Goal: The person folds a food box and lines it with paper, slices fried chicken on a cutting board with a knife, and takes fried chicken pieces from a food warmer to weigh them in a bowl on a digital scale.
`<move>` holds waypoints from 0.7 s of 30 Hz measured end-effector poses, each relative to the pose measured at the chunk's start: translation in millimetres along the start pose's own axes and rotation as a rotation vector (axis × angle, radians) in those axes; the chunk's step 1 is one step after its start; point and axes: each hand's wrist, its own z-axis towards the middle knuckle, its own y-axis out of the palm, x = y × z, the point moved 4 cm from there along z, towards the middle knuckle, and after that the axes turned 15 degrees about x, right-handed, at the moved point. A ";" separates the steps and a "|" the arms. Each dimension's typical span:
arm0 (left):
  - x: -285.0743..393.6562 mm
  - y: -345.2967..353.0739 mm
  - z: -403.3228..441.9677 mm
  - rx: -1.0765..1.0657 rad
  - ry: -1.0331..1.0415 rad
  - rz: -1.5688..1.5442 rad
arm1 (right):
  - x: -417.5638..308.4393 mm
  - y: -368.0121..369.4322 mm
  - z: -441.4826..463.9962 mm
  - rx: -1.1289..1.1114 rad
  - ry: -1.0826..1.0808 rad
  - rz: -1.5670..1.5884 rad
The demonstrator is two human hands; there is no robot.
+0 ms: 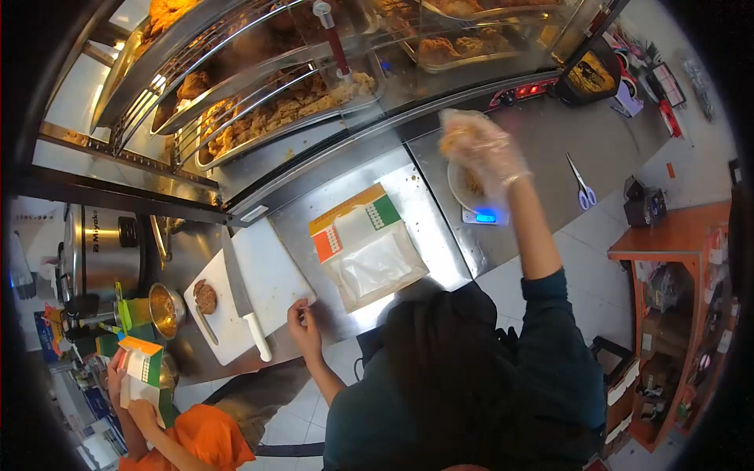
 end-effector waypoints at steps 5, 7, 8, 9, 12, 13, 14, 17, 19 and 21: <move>3.3 -11.1 5.6 -0.015 -0.020 0.006 | 28.9 157.2 -24.8 -0.357 -0.086 -0.320; 1.4 -21.6 12.5 0.004 0.000 0.020 | 50.9 208.2 -17.7 -0.310 0.027 0.121; 0.1 -27.3 15.9 0.021 0.022 0.030 | 49.1 230.8 -15.3 -0.216 0.124 0.336; 2.5 -32.4 19.2 0.039 0.042 0.037 | 41.2 246.6 -14.2 -0.126 0.225 0.547; -0.1 -46.2 27.1 0.085 0.046 0.040 | 28.0 275.7 11.0 -0.038 0.272 0.989; -2.8 -50.4 29.8 0.093 0.047 0.039 | 34.7 283.8 28.5 -0.008 0.298 1.146; -3.6 -53.8 32.3 0.050 0.001 0.032 | 67.3 295.4 71.1 -0.007 0.139 0.966; 0.5 -56.0 34.0 0.085 -0.042 0.043 | 56.5 284.6 88.6 0.516 -0.207 0.142; -4.9 -52.4 35.3 0.063 -0.013 0.050 | 12.1 267.0 60.2 0.473 0.042 -0.062; -4.3 -47.0 36.3 0.028 -0.002 0.060 | 7.8 255.4 36.7 0.410 0.095 -0.027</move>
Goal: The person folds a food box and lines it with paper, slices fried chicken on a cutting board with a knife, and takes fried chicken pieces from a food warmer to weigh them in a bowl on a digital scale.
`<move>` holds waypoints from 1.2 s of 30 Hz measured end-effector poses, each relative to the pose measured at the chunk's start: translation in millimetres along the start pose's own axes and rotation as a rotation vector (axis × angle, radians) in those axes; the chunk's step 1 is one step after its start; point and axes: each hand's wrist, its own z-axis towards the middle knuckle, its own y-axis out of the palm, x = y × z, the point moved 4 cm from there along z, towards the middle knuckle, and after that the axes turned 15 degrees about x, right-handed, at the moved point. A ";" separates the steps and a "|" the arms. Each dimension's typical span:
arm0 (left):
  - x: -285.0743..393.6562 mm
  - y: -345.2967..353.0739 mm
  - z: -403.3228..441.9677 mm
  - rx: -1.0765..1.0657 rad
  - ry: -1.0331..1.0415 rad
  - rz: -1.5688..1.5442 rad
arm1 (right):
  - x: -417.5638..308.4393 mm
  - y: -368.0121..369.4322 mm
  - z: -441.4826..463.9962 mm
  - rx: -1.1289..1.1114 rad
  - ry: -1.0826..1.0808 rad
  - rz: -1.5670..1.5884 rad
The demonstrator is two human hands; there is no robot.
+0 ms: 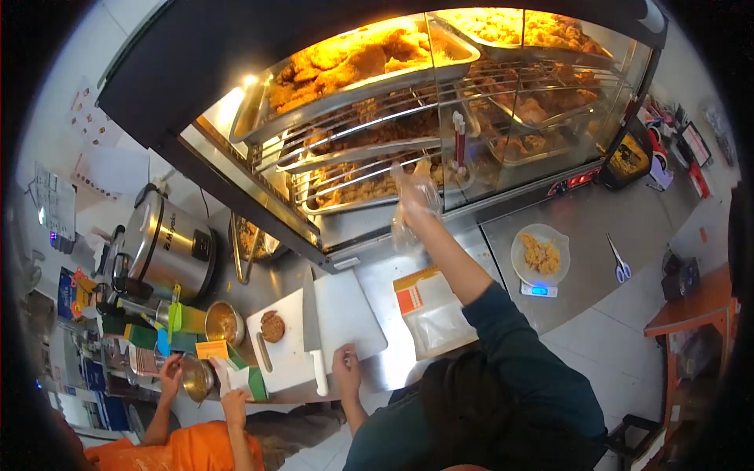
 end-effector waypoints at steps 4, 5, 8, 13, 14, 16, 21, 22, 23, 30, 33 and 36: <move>1.9 7.9 7.2 -0.031 0.033 -0.038 | -10.6 -60.0 -21.6 -0.272 -0.124 0.927; 1.6 9.5 10.0 -0.038 0.030 -0.070 | -23.8 -79.3 -25.6 -0.166 -0.334 0.812; 3.6 13.2 17.5 -0.049 0.094 -0.092 | -65.1 -105.3 -19.2 0.019 -0.731 0.354; 11.7 8.0 20.5 -0.067 0.126 -0.085 | -94.2 -110.6 -43.5 0.101 -0.703 0.163; 7.6 8.9 18.3 -0.075 0.115 -0.078 | -85.8 -102.2 -43.2 0.084 -0.765 0.152; 6.9 13.3 14.6 -0.094 0.136 -0.093 | -58.1 -78.3 -36.0 0.051 -0.878 0.131; 17.7 15.4 9.7 -0.125 0.096 -0.076 | -54.9 -32.9 -82.2 -0.237 -0.878 0.244; 16.4 17.2 9.3 -0.111 0.122 -0.073 | -49.5 -22.0 -83.6 -0.303 -0.955 0.149; 11.4 17.7 9.4 -0.100 0.143 -0.070 | -43.1 -11.2 -85.0 -0.369 -1.035 0.061; 23.9 -6.3 -18.6 0.126 0.050 -0.029 | -55.5 -58.7 -63.7 -0.878 -1.394 -0.087; 0.2 -6.5 -39.9 0.268 0.016 0.006 | -121.2 -156.0 0.7 -0.594 -1.152 0.027; -9.3 2.0 -75.3 0.451 0.016 0.060 | -155.9 -256.4 111.5 0.043 -1.041 0.148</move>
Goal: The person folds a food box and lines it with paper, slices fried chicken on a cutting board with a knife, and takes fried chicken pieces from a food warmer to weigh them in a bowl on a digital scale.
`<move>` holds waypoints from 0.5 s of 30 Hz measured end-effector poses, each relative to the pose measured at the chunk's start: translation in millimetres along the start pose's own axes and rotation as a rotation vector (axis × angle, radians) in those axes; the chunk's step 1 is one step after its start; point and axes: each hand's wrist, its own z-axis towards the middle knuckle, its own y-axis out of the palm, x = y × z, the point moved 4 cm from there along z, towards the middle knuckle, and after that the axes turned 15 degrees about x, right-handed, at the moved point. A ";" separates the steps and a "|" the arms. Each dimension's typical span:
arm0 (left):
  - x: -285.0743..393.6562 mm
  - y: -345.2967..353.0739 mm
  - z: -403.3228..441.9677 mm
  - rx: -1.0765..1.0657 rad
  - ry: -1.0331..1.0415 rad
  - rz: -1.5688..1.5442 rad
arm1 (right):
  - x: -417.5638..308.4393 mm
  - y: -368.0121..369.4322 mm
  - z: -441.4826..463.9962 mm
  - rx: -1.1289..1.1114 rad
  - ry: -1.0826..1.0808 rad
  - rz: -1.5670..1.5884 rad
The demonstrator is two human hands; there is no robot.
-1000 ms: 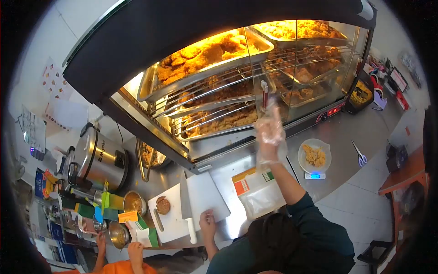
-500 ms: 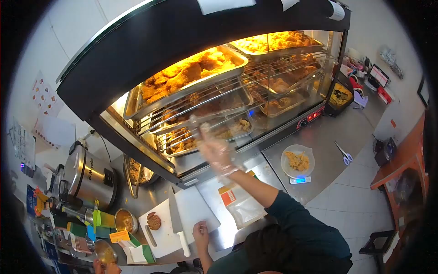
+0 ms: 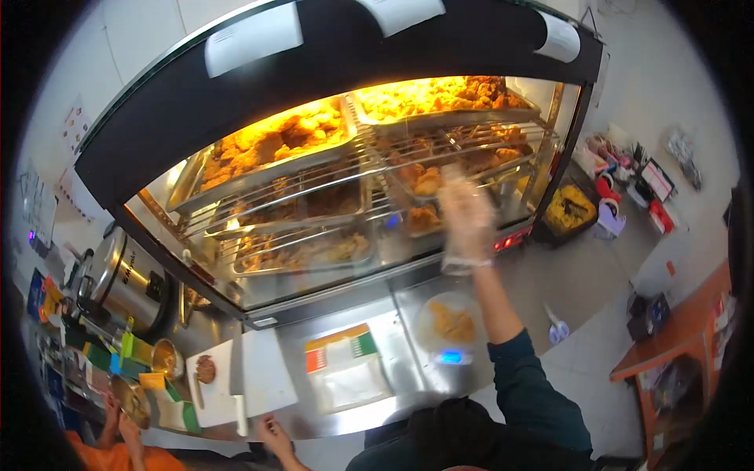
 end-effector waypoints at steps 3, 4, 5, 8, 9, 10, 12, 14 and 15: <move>42.6 1.8 -39.6 0.054 -0.135 0.055 | 66.6 -84.7 92.8 0.496 -0.099 -0.493; 52.3 8.9 -54.1 0.051 -0.132 0.028 | 80.2 -105.8 113.9 0.547 -0.094 -0.735; 60.1 18.0 -64.1 0.050 -0.123 0.001 | 108.5 -117.7 129.8 0.479 -0.061 -0.773; 93.2 36.2 -80.9 0.010 -0.071 -0.018 | 162.9 -127.2 146.4 0.376 -0.012 -0.785; 101.9 42.2 -85.2 0.020 -0.081 -0.023 | 153.7 -123.0 141.2 0.404 -0.032 -0.725; 109.5 47.9 -89.7 0.031 -0.095 -0.029 | 149.2 -122.7 138.3 0.429 -0.053 -0.664; 124.2 58.9 -94.8 0.049 -0.048 -0.055 | 164.1 -121.5 132.0 0.328 -0.270 -0.754; 134.5 70.2 -97.8 0.013 -0.036 -0.066 | 108.3 -114.3 117.2 0.267 -0.121 -0.534; 143.6 76.3 -100.5 0.018 -0.038 -0.076 | 108.8 -111.4 108.1 0.173 -0.146 -0.517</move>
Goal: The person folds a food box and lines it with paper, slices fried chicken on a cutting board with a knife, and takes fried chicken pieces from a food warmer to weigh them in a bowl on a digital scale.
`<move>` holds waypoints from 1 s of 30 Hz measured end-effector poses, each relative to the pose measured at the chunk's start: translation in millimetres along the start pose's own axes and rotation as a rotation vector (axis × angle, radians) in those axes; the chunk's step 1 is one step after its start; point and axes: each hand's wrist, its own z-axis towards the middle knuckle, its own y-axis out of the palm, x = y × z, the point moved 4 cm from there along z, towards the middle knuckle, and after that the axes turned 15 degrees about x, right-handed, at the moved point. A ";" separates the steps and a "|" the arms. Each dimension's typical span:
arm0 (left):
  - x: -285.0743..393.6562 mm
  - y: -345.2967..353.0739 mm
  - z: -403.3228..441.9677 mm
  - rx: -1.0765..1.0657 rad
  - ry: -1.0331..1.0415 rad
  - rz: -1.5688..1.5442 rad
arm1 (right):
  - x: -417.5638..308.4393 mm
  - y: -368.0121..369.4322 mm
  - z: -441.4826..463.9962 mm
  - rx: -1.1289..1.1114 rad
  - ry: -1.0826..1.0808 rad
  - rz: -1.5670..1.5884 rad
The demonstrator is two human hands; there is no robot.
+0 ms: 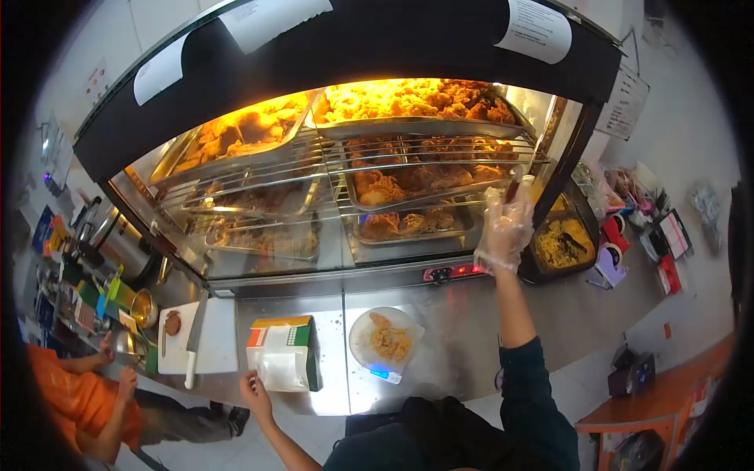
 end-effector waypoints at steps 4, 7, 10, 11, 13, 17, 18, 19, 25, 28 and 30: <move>35.0 20.6 -7.3 0.001 0.001 -0.015 | -19.7 6.0 -4.8 -0.424 -0.297 0.147; 44.1 24.3 -12.7 0.012 0.024 0.006 | -50.8 12.4 16.5 -0.229 -1.003 0.013; 45.7 19.3 -18.6 0.053 0.019 0.012 | -87.1 47.8 68.1 -0.210 -1.110 -0.198; 44.4 15.1 -21.8 0.070 0.010 0.009 | -96.6 69.9 80.7 -0.281 -1.177 -0.402; 38.5 4.8 -27.7 0.072 -0.057 -0.001 | -103.9 111.7 101.6 -0.400 -1.152 -0.492; 14.8 -15.9 -40.5 0.135 -0.098 0.060 | -99.6 180.6 124.6 -0.587 -0.954 -0.505; 6.8 -21.5 -44.3 0.166 -0.100 0.069 | -98.0 189.9 127.6 -0.611 -0.913 -0.505; -1.5 -27.8 -49.1 0.196 -0.103 0.081 | -96.1 196.4 128.9 -0.627 -0.880 -0.505; -13.8 -44.3 -53.7 0.185 -0.154 0.121 | -89.1 200.0 146.5 -0.591 -0.812 -0.427; -2.1 -41.4 -48.3 0.193 -0.148 0.126 | -84.1 193.3 150.7 -0.570 -0.812 -0.380; 7.5 -37.3 -47.5 0.200 -0.148 0.112 | -81.2 190.0 152.8 -0.563 -0.807 -0.355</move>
